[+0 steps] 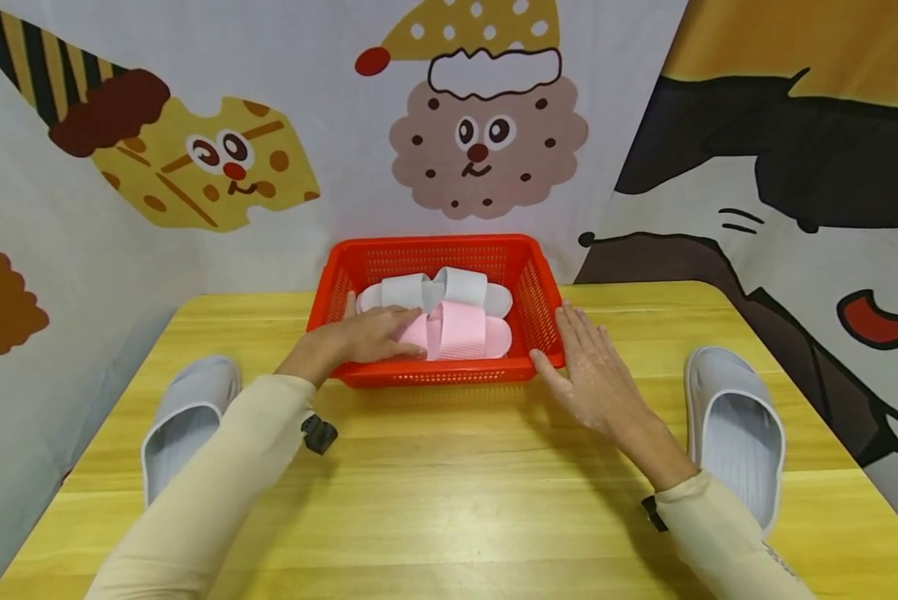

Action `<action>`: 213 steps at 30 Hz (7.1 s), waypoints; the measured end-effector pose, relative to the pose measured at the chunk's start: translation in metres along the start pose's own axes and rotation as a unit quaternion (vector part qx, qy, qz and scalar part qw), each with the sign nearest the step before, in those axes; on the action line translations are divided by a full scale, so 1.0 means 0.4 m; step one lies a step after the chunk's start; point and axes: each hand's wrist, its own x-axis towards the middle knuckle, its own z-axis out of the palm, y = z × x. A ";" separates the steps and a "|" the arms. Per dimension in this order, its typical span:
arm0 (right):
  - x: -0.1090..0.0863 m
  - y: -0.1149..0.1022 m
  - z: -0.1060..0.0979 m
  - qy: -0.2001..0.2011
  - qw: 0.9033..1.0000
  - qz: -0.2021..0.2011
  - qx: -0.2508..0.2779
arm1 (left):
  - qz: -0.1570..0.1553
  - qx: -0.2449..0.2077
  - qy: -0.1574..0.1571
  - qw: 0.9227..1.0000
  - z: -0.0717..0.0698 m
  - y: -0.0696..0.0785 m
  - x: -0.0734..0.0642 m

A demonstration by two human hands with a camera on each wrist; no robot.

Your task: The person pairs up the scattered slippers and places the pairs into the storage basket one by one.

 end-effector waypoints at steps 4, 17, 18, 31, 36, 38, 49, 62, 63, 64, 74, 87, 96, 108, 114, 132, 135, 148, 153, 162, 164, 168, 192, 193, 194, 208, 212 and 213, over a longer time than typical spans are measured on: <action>0.000 0.000 -0.002 0.003 1.000 -0.001 -0.001 | -0.013 -0.002 -0.009 1.000 -0.004 0.007 0.000; 0.002 0.002 -0.004 0.004 1.000 -0.005 -0.005 | -0.029 0.020 -0.031 0.999 -0.015 0.020 0.018; 0.002 0.003 -0.004 0.004 1.000 -0.005 -0.005 | -0.029 0.019 -0.030 0.999 -0.015 0.020 0.017; -0.001 0.004 -0.012 0.001 1.000 -0.010 -0.012 | -0.004 0.006 0.027 1.000 -0.015 0.034 -0.017; -0.002 0.005 -0.018 -0.008 1.000 -0.007 -0.013 | 0.010 -0.005 0.068 0.998 -0.007 0.028 -0.040; 0.000 0.005 -0.020 -0.013 1.000 -0.006 -0.014 | 0.013 -0.004 0.081 0.997 -0.005 0.026 -0.050; -0.004 0.022 -0.028 -0.027 1.000 -0.005 -0.012 | 0.074 0.044 0.204 0.975 0.018 0.023 -0.108; -0.055 0.051 -0.049 0.001 0.998 -0.032 -0.046 | 0.205 0.138 0.316 0.916 0.058 0.062 -0.225; -0.057 0.052 -0.050 0.002 0.998 -0.035 -0.050 | 0.205 0.143 0.315 0.916 0.061 0.064 -0.232; -0.059 0.054 -0.050 0.005 0.998 -0.037 -0.055 | 0.202 0.147 0.314 0.916 0.063 0.065 -0.237; -0.087 0.092 -0.063 0.008 0.994 -0.037 -0.099 | 0.159 0.150 0.306 0.926 0.056 0.036 -0.264; -0.115 0.137 -0.107 -0.002 0.995 -0.007 -0.102 | 0.135 0.150 0.314 0.928 0.058 -0.016 -0.312; -0.133 0.186 -0.169 0.012 0.994 -0.019 -0.108 | 0.111 0.134 0.326 0.929 0.070 -0.086 -0.364; -0.173 0.294 -0.201 -0.014 0.989 0.001 -0.146 | 0.050 0.101 0.352 0.929 0.063 -0.207 -0.423; -0.184 0.353 -0.191 -0.042 0.993 0.020 -0.107 | 0.004 0.058 0.330 0.942 0.094 -0.265 -0.448; -0.203 0.419 -0.180 -0.167 0.981 0.093 -0.045 | -0.100 -0.029 0.199 0.974 0.167 -0.353 -0.471; -0.201 0.417 -0.182 -0.172 0.979 0.091 -0.051 | -0.104 -0.031 0.196 0.975 0.169 -0.359 -0.471; -0.209 0.394 -0.170 -0.163 0.974 0.121 -0.099 | -0.143 0.010 0.144 0.979 0.144 -0.355 -0.468; -0.226 0.425 -0.194 -0.148 0.987 0.051 -0.038 | -0.054 -0.021 0.195 0.979 0.085 -0.389 -0.514; -0.242 0.461 -0.188 -0.110 0.991 -0.068 0.024 | 0.014 0.065 0.073 0.995 0.091 -0.408 -0.535; -0.237 0.462 -0.183 -0.104 0.991 -0.088 0.009 | 0.016 0.086 0.075 0.993 0.107 -0.406 -0.530; -0.227 0.459 -0.183 -0.101 0.988 -0.114 -0.014 | 0.018 0.096 0.090 0.991 0.124 -0.404 -0.522; -0.211 0.423 -0.207 -0.193 0.980 -0.004 0.046 | 0.105 0.037 0.157 0.981 0.149 -0.385 -0.490; -0.210 0.422 -0.209 -0.199 0.979 0.002 0.045 | 0.102 0.030 0.156 0.982 0.148 -0.382 -0.490; -0.211 0.421 -0.212 -0.205 0.978 0.006 0.043 | 0.099 0.025 0.154 0.983 0.148 -0.380 -0.489; -0.222 0.405 -0.208 -0.227 0.973 0.045 -0.010 | 0.086 0.017 0.116 0.989 0.141 -0.369 -0.489; -0.224 0.408 -0.209 -0.229 0.972 0.056 0.004 | 0.086 0.019 0.117 0.989 0.140 -0.366 -0.489; -0.224 0.408 -0.209 -0.230 0.972 0.058 0.008 | 0.083 0.018 0.115 0.990 0.139 -0.366 -0.490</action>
